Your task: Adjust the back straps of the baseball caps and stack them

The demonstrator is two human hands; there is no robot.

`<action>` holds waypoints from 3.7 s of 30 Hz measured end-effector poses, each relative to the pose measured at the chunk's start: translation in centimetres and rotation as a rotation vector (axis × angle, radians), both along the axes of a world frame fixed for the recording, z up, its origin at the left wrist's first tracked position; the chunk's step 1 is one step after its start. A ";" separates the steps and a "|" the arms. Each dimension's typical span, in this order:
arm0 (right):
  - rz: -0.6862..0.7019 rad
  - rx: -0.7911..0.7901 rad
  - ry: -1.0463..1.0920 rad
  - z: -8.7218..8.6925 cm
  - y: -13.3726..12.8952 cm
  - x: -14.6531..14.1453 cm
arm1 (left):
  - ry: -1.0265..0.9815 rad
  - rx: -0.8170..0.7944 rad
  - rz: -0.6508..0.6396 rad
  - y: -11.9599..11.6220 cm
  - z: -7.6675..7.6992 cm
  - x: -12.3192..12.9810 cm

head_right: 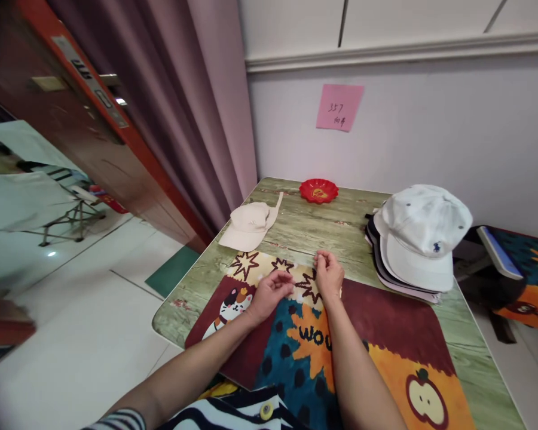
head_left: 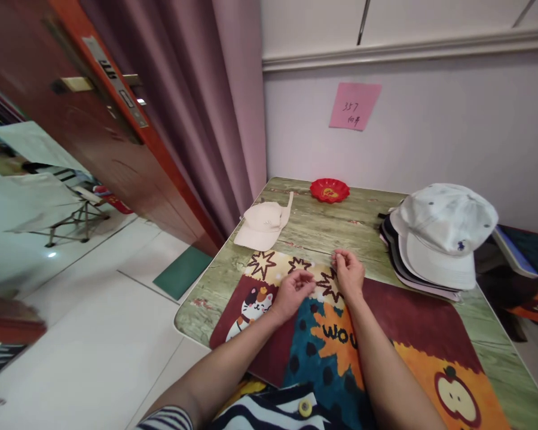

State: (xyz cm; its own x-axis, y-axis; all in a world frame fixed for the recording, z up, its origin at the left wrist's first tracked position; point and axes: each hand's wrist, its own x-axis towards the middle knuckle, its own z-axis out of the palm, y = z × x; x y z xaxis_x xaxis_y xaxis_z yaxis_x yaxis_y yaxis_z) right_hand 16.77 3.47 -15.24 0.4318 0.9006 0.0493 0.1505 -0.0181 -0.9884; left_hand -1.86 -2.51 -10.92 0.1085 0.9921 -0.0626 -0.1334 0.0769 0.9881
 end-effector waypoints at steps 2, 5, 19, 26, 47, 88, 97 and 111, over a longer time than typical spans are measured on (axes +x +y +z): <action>0.003 0.003 0.013 -0.1 0.1 0.0 | -0.213 -0.127 0.322 1.7 0.3 -1.0; 0.011 -0.002 0.032 0.1 0.0 -0.1 | -0.372 -0.224 0.691 4.5 1.1 -4.2; 0.012 -0.003 0.062 1.3 0.2 -0.4 | -0.618 -0.580 0.692 12.2 3.9 -9.9; 0.132 0.042 0.314 3.0 0.5 -0.3 | -0.701 -0.455 0.581 10.0 5.5 -6.8; 0.212 0.323 0.584 8.8 0.1 2.4 | -0.355 -0.236 0.034 4.8 5.3 -1.3; 0.755 0.320 -0.175 17.6 -5.5 3.7 | 0.226 0.252 -0.117 4.5 11.7 -0.4; 0.550 0.343 0.038 17.8 -5.6 2.4 | 0.288 0.418 0.001 2.8 12.5 1.0; 0.398 0.217 -0.151 17.1 -5.3 2.4 | 0.436 0.591 0.012 2.3 12.2 1.8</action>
